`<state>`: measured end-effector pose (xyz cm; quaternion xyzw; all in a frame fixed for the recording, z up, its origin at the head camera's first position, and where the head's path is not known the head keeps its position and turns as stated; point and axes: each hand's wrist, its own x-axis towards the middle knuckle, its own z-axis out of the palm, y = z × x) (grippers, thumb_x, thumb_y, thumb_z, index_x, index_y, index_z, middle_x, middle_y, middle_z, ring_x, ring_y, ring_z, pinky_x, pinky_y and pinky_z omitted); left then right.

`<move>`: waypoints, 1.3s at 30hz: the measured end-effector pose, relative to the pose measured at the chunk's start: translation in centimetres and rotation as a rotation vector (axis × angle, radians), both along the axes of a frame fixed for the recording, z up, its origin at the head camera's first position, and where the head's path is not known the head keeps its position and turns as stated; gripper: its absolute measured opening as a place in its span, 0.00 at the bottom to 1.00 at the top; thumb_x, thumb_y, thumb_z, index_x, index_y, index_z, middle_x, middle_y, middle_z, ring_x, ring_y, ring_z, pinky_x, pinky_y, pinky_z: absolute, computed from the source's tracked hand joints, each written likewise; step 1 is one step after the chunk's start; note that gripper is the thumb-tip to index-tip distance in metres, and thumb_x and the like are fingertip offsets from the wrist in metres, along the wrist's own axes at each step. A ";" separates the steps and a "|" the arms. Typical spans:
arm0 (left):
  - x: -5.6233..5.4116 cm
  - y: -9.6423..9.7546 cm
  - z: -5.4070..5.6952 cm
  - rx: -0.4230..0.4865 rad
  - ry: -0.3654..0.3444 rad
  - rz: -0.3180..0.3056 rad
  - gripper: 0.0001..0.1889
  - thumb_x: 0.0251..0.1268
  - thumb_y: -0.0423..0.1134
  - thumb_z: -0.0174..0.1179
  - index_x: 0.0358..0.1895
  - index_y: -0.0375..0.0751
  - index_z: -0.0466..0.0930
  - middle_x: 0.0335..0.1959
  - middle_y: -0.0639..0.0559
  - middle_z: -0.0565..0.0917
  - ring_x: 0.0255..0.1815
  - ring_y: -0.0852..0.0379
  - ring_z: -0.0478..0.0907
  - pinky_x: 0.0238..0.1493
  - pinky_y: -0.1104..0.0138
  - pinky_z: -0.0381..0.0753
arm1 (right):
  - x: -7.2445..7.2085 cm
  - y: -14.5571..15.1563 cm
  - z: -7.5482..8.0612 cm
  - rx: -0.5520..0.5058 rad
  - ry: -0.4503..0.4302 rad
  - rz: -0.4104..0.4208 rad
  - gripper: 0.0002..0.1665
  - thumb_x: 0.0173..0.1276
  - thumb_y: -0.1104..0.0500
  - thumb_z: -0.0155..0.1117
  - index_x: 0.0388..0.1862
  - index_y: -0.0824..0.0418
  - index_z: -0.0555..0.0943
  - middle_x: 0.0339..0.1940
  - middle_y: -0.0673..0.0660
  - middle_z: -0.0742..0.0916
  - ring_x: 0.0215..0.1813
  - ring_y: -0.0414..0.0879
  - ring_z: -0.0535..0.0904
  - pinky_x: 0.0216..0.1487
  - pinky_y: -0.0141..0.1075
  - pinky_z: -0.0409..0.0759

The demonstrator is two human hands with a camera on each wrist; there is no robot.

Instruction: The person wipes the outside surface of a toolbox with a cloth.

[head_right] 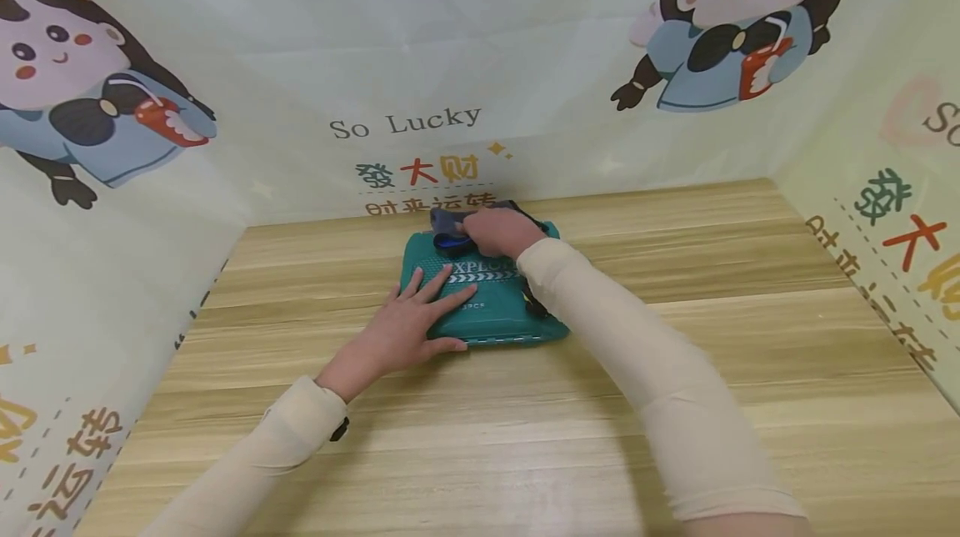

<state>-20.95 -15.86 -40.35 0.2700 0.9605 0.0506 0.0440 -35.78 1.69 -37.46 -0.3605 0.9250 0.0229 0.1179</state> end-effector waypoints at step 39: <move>-0.2 0.0 -0.1 0.018 -0.037 0.018 0.43 0.68 0.66 0.60 0.82 0.64 0.54 0.82 0.41 0.47 0.77 0.25 0.41 0.68 0.31 0.51 | -3.0 7.8 0.4 -0.318 -0.199 -0.198 0.16 0.62 0.74 0.52 0.45 0.70 0.82 0.37 0.59 0.81 0.40 0.55 0.73 0.46 0.45 0.71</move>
